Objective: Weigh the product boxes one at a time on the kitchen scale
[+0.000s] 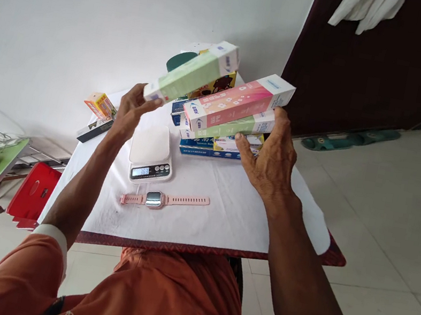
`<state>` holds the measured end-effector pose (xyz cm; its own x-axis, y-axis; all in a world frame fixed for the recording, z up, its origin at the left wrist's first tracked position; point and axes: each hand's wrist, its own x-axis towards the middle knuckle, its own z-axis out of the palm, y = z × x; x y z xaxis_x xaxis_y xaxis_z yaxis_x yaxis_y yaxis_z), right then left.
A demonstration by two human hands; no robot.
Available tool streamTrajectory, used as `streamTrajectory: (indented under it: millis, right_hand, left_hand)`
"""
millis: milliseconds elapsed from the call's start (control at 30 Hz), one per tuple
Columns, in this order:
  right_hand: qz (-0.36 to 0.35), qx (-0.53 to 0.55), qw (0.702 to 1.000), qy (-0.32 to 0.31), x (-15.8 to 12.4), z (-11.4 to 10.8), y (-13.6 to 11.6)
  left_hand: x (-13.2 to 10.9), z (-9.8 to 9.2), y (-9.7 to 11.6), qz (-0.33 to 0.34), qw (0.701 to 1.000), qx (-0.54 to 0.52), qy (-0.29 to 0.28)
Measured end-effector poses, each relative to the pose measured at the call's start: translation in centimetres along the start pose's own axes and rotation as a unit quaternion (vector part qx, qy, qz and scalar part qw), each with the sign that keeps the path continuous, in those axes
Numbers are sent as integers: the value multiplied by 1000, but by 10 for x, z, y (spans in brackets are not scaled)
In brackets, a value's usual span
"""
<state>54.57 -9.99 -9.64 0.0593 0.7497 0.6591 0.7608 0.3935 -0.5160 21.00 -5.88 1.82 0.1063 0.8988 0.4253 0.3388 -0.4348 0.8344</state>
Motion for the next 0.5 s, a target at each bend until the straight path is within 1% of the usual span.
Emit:
streamTrajectory:
  millis: [67,133,200,333,400,500]
  right_hand:
    - [5,4,1000,-7,0,-1,0]
    - [13,5,1000,-16,1,-2,-1]
    - [19,4,1000,-23,1,-2,-1]
    - [14,-1,1000,-23,1,0,1]
    - [15,-2,1000,-19,0,1,2]
    - [17,-2,1000,-13,-1,2,3]
  left_hand:
    - [-14,-18,5,-8,999,-5,34]
    - [-32,-38,5,-19,998,-9,64]
    - [-53,-58,0,-35,995,-10,91]
    - [-98,-96,-19,-80,988,4,129]
    - [-119,-108,-26,-101,986,24,133]
    - [-142,-115,-33,-127,982,78,116]
